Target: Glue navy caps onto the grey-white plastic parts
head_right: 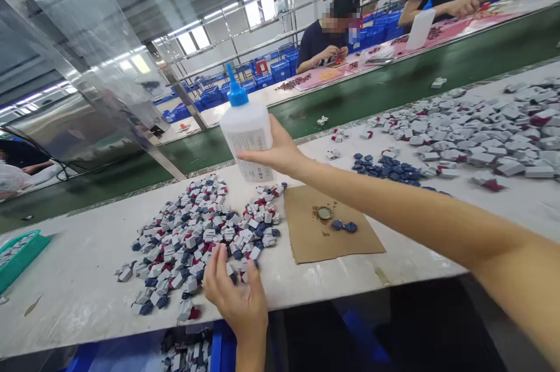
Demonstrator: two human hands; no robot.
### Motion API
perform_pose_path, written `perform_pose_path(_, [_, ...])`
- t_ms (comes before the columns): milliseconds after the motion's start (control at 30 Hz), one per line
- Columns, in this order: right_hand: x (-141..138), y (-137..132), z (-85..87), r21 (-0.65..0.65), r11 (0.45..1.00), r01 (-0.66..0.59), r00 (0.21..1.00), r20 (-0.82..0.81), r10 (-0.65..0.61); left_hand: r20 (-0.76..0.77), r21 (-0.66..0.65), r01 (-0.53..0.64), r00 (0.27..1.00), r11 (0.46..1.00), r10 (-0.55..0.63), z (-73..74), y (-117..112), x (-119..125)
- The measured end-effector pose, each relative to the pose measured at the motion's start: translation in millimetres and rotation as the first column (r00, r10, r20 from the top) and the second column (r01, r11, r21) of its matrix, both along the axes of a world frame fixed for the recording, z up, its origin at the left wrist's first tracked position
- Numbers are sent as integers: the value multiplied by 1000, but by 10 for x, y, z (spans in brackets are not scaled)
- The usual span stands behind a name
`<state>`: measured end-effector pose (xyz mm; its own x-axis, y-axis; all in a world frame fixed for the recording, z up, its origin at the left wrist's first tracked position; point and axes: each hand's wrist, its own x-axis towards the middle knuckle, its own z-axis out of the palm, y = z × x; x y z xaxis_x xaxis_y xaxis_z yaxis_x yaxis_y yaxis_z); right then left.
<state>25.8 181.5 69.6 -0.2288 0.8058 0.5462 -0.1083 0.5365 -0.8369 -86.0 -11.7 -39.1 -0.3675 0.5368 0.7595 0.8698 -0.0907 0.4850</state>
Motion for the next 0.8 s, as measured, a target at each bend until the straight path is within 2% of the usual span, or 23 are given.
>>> perform_pose_path(33, [169, -120, 71, 0, 1000, 1, 1000, 14, -1, 131, 43, 102, 986, 994, -107, 93, 18, 94])
perform_pose_path(67, [343, -257, 123, -12, 1000, 3, 999, 46, -2, 293, 84, 224, 926, 971, -239, 198, 55, 213])
perform_pose_path(100, [519, -406, 152, -31, 999, 14, 996, 89, -11, 469, 128, 352, 803, 927, -369, 306, 109, 352])
perform_pose_path(133, [692, -563, 158, -57, 998, 35, 989, 143, -26, 633, 180, 473, 616, 863, -469, 408, 174, 506])
perform_pose_path(167, [858, -724, 142, -96, 994, 58, 976, 217, -36, 764, 238, 568, 390, 787, -513, 496, 242, 669])
perform_pose_path(233, [1153, -1038, 62, -199, 970, 142, 927, 369, -60, 890, 373, 680, -70, 631, -452, 604, 338, 994])
perform_pose_path(267, [1276, -1181, 6, -284, 936, 206, 892, 448, -60, 888, 443, 700, -256, 560, -383, 617, 349, 1146])
perform_pose_path(300, [1379, -1309, -54, -372, 888, 268, 863, 502, -50, 864, 504, 701, -398, 505, -309, 605, 330, 1286])
perform_pose_path(333, [1463, -1419, -117, -442, 836, 326, 837, 545, -39, 831, 553, 687, -500, 472, -245, 569, 281, 1411])
perform_pose_path(367, [1529, -1510, -179, -486, 787, 381, 813, 582, -34, 798, 585, 665, -573, 464, -185, 518, 208, 1520])
perform_pose_path(400, [1580, -1578, -239, -511, 748, 424, 788, 615, -27, 772, 595, 641, -624, 485, -123, 457, 118, 1612])
perform_pose_path(500, [1675, -1660, -399, -537, 688, 487, 713, 700, 42, 685, 527, 565, -724, 634, 76, 296, -158, 1789])
perform_pose_path(567, [1705, -1635, -470, -584, 649, 488, 688, 715, 126, 618, 466, 547, -764, 695, 187, 253, -271, 1834])
perform_pose_path(667, [1703, -1549, -484, -664, 568, 487, 671, 700, 244, 543, 442, 565, -787, 697, 293, 306, -296, 1817])
perform_pose_path(800, [1630, -1445, -386, -766, 459, 449, 650, 633, 421, 511, 428, 597, -779, 679, 363, 469, -219, 1728])
